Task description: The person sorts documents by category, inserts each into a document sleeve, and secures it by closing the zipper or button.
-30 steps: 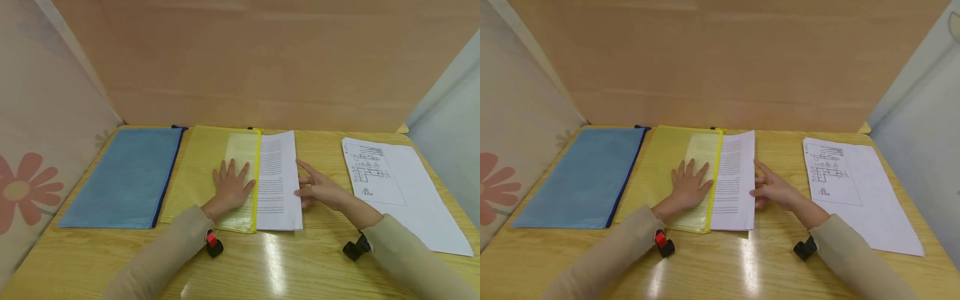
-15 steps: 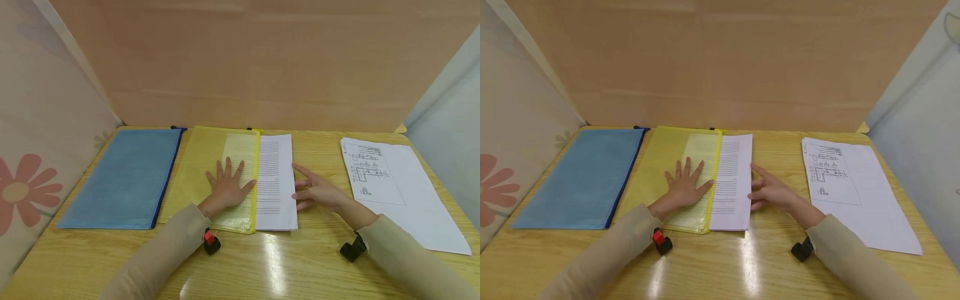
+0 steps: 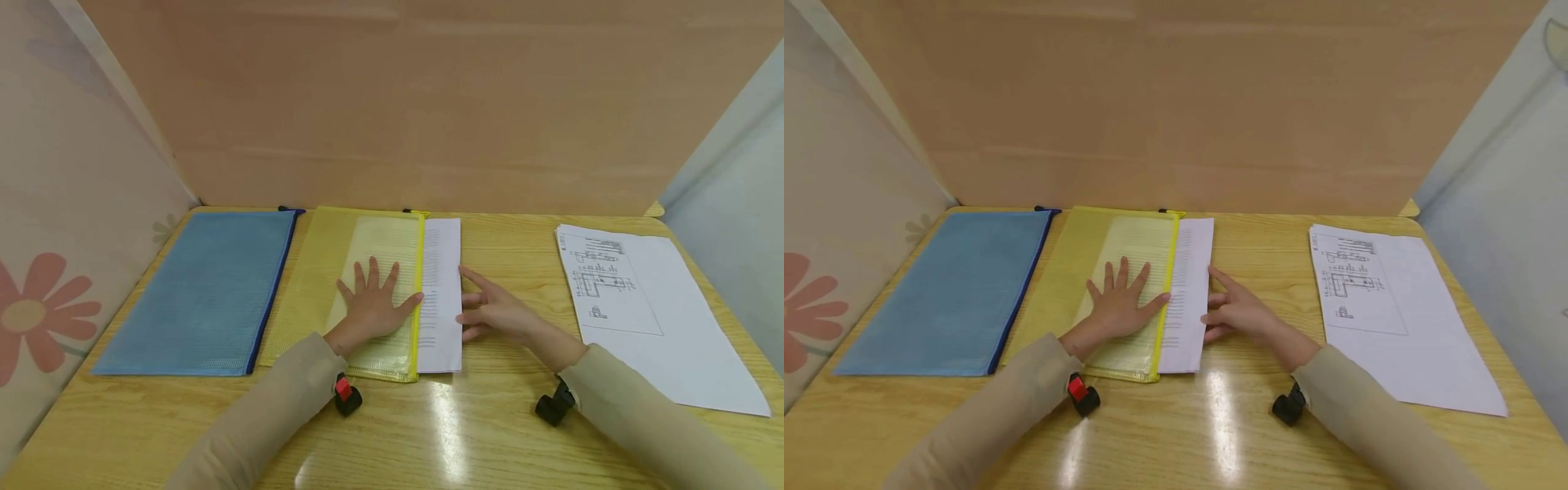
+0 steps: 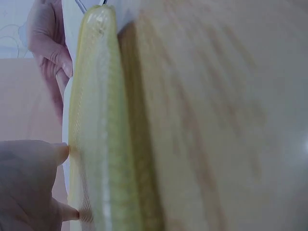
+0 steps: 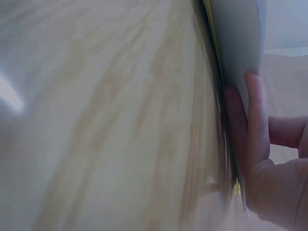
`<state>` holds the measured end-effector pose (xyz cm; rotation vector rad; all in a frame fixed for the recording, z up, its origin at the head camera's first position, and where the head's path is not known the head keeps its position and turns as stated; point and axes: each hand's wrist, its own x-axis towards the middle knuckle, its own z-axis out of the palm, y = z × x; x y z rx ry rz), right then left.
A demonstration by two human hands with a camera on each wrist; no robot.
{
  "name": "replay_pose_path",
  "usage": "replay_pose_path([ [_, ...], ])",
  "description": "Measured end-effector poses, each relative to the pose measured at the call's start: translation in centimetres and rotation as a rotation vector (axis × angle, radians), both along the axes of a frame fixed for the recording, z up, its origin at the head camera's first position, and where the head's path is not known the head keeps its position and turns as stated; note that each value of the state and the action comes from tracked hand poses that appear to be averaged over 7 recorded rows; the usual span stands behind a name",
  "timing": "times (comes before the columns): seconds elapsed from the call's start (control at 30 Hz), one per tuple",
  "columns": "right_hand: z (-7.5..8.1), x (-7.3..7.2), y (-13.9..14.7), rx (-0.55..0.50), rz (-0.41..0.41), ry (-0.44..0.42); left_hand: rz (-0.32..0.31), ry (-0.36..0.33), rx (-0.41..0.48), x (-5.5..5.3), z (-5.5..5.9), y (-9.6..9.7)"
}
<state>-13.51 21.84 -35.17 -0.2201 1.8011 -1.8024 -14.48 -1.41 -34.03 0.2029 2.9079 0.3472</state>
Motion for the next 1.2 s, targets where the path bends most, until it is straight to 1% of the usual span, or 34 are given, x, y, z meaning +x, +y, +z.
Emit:
replay_pose_path([
  [0.27, 0.1, -0.3, -1.2, -0.010, -0.005, 0.004, 0.009, -0.017, 0.005, 0.0, 0.2, 0.3],
  [0.5, 0.1, -0.4, -1.9, -0.002, -0.017, -0.020, 0.013, -0.028, -0.007, 0.0, 0.4, 0.3],
  [0.67, 0.1, -0.5, -2.5, -0.005, -0.034, -0.036, 0.014, -0.049, -0.012, -0.1, 0.4, 0.5],
  [0.93, 0.3, -0.9, -3.3, 0.000, -0.039, -0.057, 0.021, -0.063, -0.012, -0.3, 0.5, 0.5],
  [1.1, 0.4, -0.9, -3.2, -0.022, -0.034, -0.037, 0.013, -0.061, -0.056, -0.4, 0.4, 0.7],
  [1.2, 0.5, -0.8, -3.1, -0.029, -0.031, -0.030, 0.006, -0.052, -0.109, -0.3, 0.3, 1.0],
])
